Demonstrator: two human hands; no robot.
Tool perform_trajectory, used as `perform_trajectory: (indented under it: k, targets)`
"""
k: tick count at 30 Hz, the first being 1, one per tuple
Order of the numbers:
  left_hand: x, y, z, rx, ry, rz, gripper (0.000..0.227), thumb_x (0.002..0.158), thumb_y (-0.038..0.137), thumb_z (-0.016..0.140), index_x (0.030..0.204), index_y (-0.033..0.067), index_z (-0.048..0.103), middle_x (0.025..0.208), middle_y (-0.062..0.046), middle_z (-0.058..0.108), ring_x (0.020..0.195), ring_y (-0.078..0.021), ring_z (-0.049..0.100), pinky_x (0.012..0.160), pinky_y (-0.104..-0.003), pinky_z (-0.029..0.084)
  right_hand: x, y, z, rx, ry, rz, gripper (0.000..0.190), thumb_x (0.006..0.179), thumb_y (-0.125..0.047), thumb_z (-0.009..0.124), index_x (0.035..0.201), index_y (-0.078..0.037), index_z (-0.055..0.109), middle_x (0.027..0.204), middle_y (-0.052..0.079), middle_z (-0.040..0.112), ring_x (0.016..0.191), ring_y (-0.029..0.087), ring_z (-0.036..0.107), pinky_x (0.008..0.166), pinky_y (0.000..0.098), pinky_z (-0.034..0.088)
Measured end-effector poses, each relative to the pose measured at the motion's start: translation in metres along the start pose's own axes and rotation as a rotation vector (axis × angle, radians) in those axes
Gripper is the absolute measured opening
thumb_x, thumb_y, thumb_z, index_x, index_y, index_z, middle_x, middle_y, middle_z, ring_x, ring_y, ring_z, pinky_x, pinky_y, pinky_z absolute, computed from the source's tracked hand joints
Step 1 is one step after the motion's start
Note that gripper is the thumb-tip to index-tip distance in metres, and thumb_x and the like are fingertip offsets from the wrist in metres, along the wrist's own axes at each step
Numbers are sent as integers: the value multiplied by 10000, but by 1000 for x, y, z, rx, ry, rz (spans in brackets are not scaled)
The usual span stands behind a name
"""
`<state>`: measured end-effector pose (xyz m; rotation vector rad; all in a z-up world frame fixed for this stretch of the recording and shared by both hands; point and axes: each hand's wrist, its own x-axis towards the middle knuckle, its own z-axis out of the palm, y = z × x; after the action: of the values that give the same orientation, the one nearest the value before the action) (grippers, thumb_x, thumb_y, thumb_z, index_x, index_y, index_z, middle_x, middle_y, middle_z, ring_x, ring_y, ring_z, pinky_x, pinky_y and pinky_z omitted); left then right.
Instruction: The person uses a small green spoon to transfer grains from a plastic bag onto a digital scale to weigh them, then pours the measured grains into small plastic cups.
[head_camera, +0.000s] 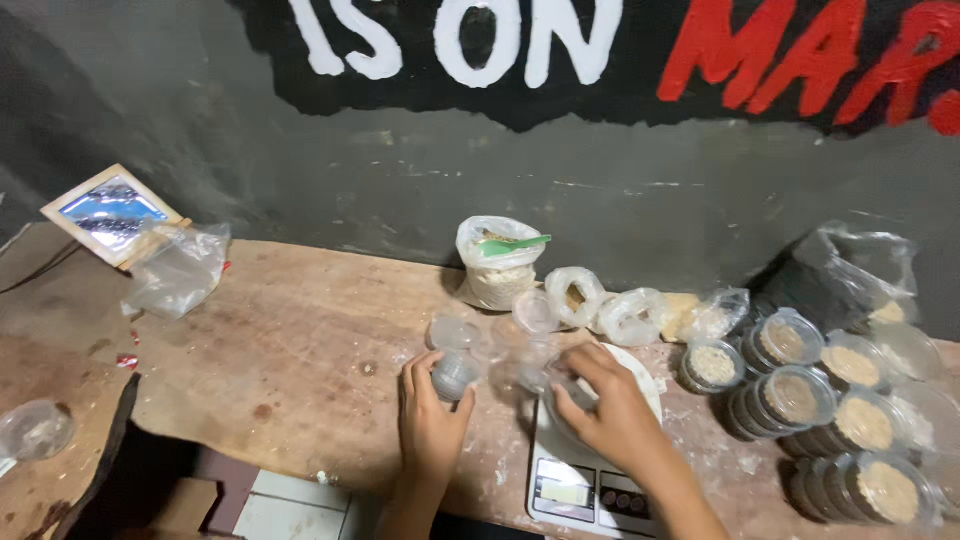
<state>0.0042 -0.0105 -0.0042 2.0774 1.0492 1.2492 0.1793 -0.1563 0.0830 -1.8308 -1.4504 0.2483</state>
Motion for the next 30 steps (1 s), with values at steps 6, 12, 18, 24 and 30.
perform_trajectory:
  k: [6,12,18,24,30]
  targets:
    - [-3,25,8,185,104,61,547,668,332,740,1171,162,609,1389,-50,567,1302,-319,489,1045,-507,309,-47,73,-16,-159,62,-20,321,830,-297,781,1060,-75,750,1052,65,665,1007,253,625,890,369,471]
    - [17,88,18,-57,-571,-174,771,855,436,706,1483,149,361,1473,-77,492,1256,-206,553,1087,-441,442,-51,83,-25,-167,-31,-33,147,812,-130,761,954,-106,728,1137,61,686,1104,273,626,924,402,482]
    - [29,80,71,-319,-512,-247,386,860,214,740,1184,135,546,952,-21,728,748,-134,678,614,-248,549,-43,76,-34,-58,-96,-68,170,823,-205,766,990,-176,767,1323,19,679,1396,299,453,1133,533,309]
    - [15,44,106,-653,-225,-71,356,806,-44,739,1095,52,554,853,-75,618,721,-130,599,592,-212,492,-8,73,-44,151,188,160,278,892,-322,627,1062,-123,719,1062,38,766,1045,199,687,992,400,497]
    - [5,30,114,-672,69,376,363,817,44,811,1054,41,535,832,-97,670,687,-116,683,559,-194,534,96,46,-28,182,187,256,583,869,-298,728,1414,-178,560,876,-4,632,836,113,581,800,274,446]
